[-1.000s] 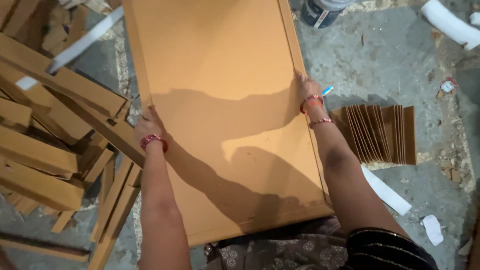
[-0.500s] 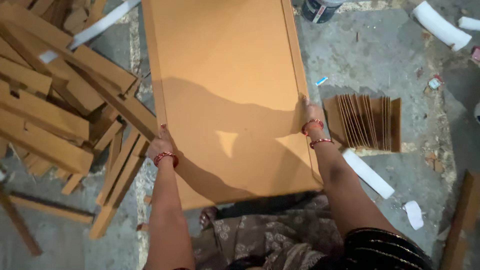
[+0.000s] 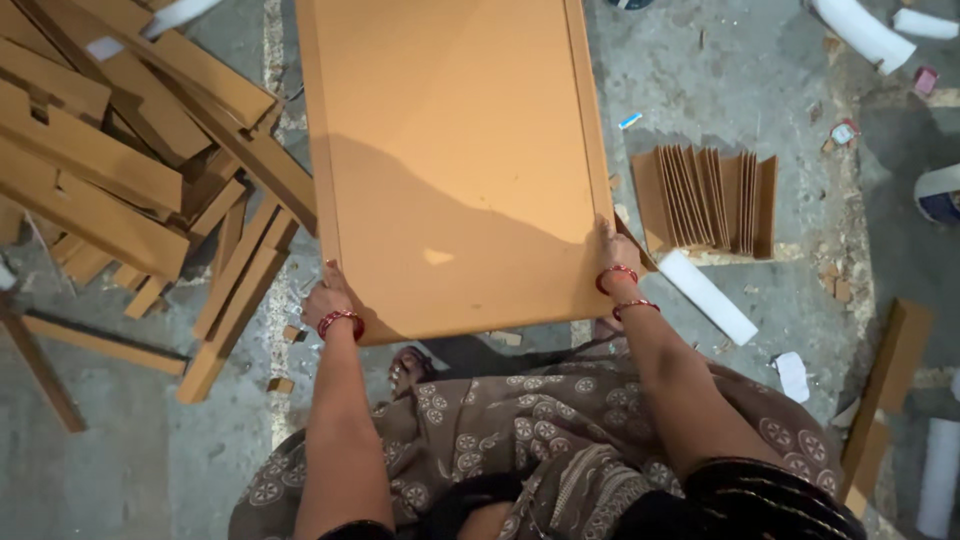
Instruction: The person sits on the floor and assembles a large cardboard box by hand. They align the main panels, fold the flaps, and insert smaller cardboard pieces into the edges to secure the structure. The person repeatedly adjusts the box and inserts additional pieces to complete the assembly.
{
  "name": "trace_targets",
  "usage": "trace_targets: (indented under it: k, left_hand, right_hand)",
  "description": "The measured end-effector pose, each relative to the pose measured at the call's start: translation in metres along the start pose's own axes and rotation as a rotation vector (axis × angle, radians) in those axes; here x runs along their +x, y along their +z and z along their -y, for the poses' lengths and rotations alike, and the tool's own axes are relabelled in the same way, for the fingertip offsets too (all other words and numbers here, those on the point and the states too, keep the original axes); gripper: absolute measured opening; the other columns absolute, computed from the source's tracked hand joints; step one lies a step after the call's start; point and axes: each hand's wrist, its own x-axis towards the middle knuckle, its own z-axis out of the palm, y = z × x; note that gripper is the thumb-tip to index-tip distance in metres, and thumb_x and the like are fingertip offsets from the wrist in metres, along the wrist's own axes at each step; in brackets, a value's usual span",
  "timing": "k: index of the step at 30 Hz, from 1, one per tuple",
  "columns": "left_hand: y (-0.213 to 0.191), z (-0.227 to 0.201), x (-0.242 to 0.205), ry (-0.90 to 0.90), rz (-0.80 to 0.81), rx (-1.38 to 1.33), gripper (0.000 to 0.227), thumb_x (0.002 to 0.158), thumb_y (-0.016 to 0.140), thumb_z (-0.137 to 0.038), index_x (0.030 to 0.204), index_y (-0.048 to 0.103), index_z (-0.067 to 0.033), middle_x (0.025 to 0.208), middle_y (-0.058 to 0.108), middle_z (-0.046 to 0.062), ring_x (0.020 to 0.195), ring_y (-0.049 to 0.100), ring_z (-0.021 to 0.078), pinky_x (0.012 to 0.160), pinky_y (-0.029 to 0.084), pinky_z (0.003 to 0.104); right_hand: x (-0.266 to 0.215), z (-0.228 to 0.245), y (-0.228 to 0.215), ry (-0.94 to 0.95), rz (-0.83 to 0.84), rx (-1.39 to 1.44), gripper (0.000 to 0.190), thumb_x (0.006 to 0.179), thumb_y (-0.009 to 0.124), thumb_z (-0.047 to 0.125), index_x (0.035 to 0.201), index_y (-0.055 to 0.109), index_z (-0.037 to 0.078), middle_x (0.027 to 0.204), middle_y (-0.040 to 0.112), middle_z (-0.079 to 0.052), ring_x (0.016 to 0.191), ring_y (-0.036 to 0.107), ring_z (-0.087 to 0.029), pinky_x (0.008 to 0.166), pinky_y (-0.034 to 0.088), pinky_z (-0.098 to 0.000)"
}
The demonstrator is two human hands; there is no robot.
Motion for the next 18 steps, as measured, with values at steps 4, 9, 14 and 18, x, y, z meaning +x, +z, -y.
trace_targets:
  k: [4, 9, 14, 18]
  left_hand:
    - [-0.013, -0.004, -0.010, -0.020, 0.068, 0.001, 0.074, 0.101, 0.036, -0.069, 0.112, 0.076, -0.0081, 0.118, 0.072, 0.019, 0.122, 0.058, 0.0420, 0.103, 0.041, 0.060]
    - [-0.010, -0.025, 0.012, 0.026, 0.048, -0.015, 0.074, 0.097, 0.041, -0.070, 0.118, 0.073, -0.0066, 0.115, 0.072, 0.022, 0.116, 0.062, 0.0446, 0.101, 0.043, 0.060]
    - [0.006, -0.065, 0.088, 0.028, 0.086, -0.072, 0.075, 0.095, 0.041, -0.070, 0.126, 0.070, -0.0086, 0.106, 0.070, 0.032, 0.103, 0.064, 0.0526, 0.088, 0.051, 0.061]
    - [0.014, -0.110, 0.142, 0.030, 0.053, -0.073, 0.092, 0.096, 0.034, -0.080, 0.109, 0.075, 0.0016, 0.109, 0.069, 0.033, 0.105, 0.065, 0.0506, 0.091, 0.052, 0.058]
  right_hand:
    - [-0.013, -0.011, 0.006, 0.211, 0.026, 0.027, 0.081, 0.106, 0.028, 0.069, 0.111, 0.075, 0.004, 0.113, 0.071, -0.025, 0.106, 0.067, -0.045, 0.094, 0.051, -0.0526]
    - [0.027, -0.006, 0.003, 0.178, 0.088, 0.053, 0.075, 0.091, 0.034, 0.070, 0.117, 0.073, 0.012, 0.117, 0.068, -0.021, 0.110, 0.061, -0.047, 0.090, 0.044, -0.0669]
    - [0.099, 0.023, 0.003, 0.162, 0.043, 0.188, 0.073, 0.098, 0.036, 0.067, 0.113, 0.073, 0.005, 0.113, 0.068, -0.026, 0.108, 0.063, -0.048, 0.090, 0.047, -0.0595]
    - [0.168, 0.054, -0.002, 0.136, 0.008, 0.276, 0.073, 0.103, 0.038, 0.064, 0.110, 0.072, 0.000, 0.111, 0.068, -0.030, 0.107, 0.064, -0.048, 0.089, 0.051, -0.0536]
